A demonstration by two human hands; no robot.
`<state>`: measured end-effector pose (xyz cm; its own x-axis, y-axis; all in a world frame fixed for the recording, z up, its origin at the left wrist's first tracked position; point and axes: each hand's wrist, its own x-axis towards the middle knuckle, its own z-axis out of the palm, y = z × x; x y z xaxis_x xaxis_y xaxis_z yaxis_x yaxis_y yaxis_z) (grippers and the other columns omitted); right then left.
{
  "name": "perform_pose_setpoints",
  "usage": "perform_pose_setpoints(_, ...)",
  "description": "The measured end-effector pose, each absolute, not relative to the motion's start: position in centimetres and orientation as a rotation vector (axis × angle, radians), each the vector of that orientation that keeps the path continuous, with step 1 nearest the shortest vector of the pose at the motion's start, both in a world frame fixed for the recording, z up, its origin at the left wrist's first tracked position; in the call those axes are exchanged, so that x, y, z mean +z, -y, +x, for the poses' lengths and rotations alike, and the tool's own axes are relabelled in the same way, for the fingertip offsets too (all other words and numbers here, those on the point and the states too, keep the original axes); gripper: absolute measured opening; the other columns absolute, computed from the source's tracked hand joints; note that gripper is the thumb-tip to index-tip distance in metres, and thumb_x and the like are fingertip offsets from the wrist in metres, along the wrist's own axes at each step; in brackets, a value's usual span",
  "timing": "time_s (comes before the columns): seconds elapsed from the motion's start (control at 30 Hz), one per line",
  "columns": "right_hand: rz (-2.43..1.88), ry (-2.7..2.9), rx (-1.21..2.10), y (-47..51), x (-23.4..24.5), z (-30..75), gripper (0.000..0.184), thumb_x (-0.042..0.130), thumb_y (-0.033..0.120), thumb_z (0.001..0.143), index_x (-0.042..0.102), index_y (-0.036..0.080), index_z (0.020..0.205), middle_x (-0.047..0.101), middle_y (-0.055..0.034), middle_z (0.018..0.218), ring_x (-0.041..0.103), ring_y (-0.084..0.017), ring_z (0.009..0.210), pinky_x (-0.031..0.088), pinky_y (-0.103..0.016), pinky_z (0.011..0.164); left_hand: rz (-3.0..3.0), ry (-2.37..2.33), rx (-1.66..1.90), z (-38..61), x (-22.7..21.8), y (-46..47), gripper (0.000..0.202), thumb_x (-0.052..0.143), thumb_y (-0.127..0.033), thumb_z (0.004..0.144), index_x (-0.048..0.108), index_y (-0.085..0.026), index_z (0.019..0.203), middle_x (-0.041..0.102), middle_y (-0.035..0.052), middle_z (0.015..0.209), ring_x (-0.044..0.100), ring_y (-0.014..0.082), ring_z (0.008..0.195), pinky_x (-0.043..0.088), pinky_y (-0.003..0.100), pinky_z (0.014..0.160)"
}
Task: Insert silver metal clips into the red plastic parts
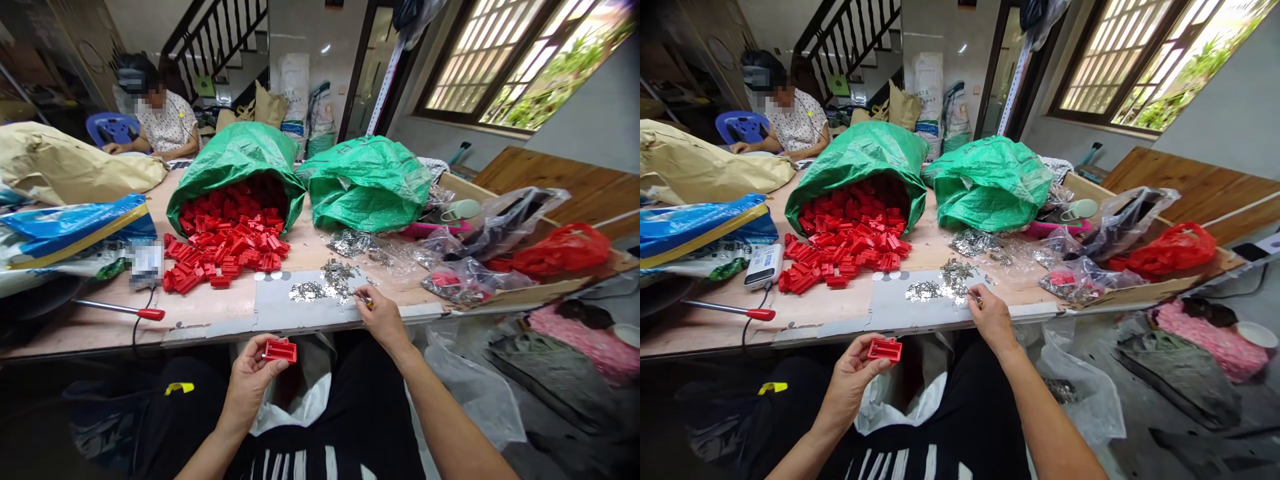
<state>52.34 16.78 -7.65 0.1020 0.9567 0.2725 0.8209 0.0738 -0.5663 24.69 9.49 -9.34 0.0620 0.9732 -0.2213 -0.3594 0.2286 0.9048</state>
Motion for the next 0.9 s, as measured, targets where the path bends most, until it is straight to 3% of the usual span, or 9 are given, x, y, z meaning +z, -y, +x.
perform_pose_setpoints(0.17,-1.534,1.7,0.623,-15.1,-6.1,49.8,0.025,0.053,0.04,0.086,0.058,0.016,0.09,0.058,-0.003,0.08,0.051,-0.013,0.069,0.04,-0.023,0.062,1.099,-1.15,1.246,25.0,-8.9,-10.0,0.041,0.076,-0.026,0.068,0.062,-0.017,0.106,0.067,0.008,0.106,0.065,0.0198,0.093,0.051,0.028,0.086)
perform_pose_setpoints(0.33,-1.377,1.878,0.796,-12.4,-4.3,45.8,0.02,0.055,0.036,0.088,0.061,0.017,0.089,0.055,-0.0003,0.068,0.047,-0.01,0.06,0.037,-0.022,0.057,1.462,-1.279,1.309,25.0,-8.5,-10.2,0.035,0.072,-0.029,0.073,0.064,-0.02,0.106,0.067,0.0054,0.103,0.064,0.0192,0.092,0.05,0.028,0.085)
perform_pose_setpoints(0.67,-1.161,2.142,0.614,-11.8,-4.0,42.6,0.012,0.049,0.017,0.088,0.06,0.018,0.092,0.062,-0.0049,0.082,0.058,-0.014,0.074,0.043,-0.026,0.067,1.809,-1.273,1.425,25.0,-7.3,-9.9,0.029,0.068,-0.025,0.078,0.063,-0.02,0.106,0.068,0.006,0.1,0.064,0.0185,0.091,0.05,0.028,0.082)
perform_pose_setpoints(0.9,-1.078,2.143,0.613,-11.6,-4.3,42.4,0.015,0.045,0.015,0.09,0.06,0.018,0.093,0.062,-0.0074,0.088,0.059,-0.016,0.083,0.047,-0.028,0.073,1.799,-1.248,1.471,25.1,-7.0,-9.6,0.029,0.068,-0.022,0.076,0.065,-0.021,0.105,0.069,0.0059,0.099,0.065,0.0191,0.09,0.05,0.029,0.082)
